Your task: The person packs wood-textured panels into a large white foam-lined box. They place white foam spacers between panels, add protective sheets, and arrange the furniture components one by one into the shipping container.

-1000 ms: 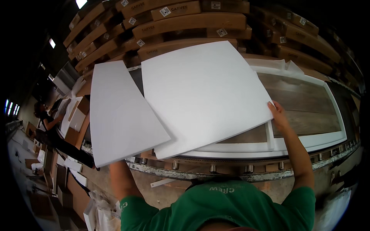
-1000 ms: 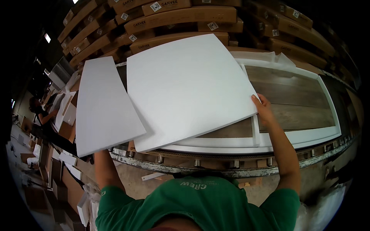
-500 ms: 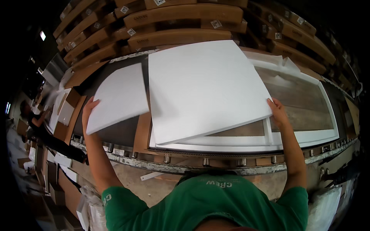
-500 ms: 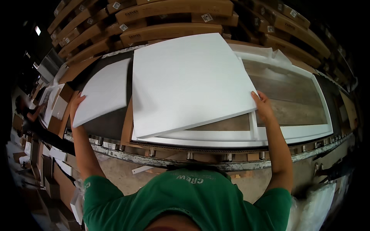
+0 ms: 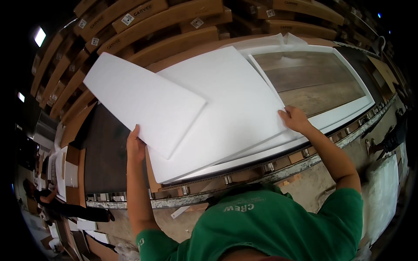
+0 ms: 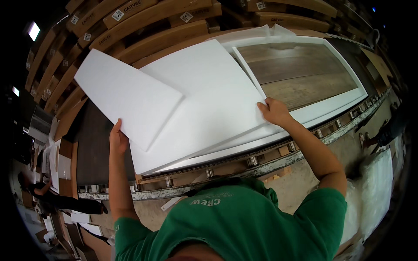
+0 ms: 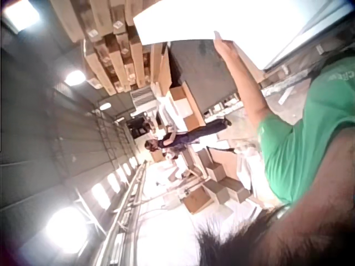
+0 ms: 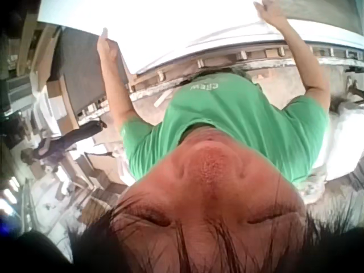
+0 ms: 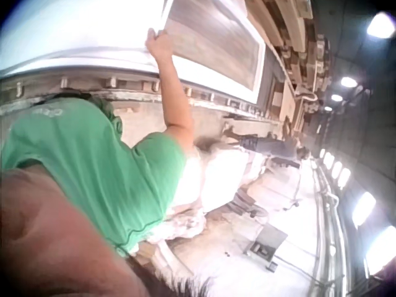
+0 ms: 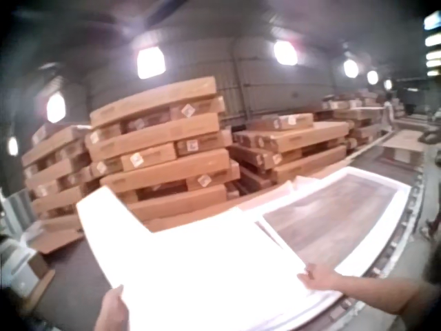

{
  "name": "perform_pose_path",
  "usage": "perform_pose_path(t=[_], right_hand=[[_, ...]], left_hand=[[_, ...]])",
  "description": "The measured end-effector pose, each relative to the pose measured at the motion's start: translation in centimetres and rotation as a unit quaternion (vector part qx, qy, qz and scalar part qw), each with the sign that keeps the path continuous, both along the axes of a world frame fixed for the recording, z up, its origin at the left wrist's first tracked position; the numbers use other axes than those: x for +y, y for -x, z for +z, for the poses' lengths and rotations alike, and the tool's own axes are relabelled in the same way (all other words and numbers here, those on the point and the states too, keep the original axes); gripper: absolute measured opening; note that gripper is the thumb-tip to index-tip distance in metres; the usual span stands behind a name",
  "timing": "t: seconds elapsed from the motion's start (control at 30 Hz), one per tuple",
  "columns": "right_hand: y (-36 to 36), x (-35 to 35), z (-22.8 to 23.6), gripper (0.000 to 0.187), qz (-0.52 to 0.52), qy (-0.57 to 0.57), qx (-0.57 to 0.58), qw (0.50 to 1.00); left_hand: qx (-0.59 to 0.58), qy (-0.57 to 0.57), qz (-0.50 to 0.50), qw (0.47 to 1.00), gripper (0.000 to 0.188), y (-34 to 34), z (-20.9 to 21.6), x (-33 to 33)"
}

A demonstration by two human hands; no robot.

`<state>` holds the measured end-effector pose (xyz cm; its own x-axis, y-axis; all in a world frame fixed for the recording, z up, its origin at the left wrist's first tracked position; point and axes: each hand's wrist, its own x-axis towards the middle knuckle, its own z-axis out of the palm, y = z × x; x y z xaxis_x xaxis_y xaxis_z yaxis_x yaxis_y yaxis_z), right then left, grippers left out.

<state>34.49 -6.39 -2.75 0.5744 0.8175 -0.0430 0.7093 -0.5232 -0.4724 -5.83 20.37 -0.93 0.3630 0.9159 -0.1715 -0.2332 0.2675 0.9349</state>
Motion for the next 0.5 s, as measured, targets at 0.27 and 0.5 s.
perform_pose_path(t=[0.27,0.5], right_hand=[[-2.1,-1.2,-1.2,0.031,0.05,-0.02,-0.044,0.998],[-2.7,-0.4,-1.7,0.032,0.03,0.009,-0.067,0.997]], left_hand=[[0.292,-0.029,-0.038,0.955,0.044,-6.8,2.7,0.6],[0.224,-0.136,0.064,0.963,0.048,-10.0,-2.2,1.1]])
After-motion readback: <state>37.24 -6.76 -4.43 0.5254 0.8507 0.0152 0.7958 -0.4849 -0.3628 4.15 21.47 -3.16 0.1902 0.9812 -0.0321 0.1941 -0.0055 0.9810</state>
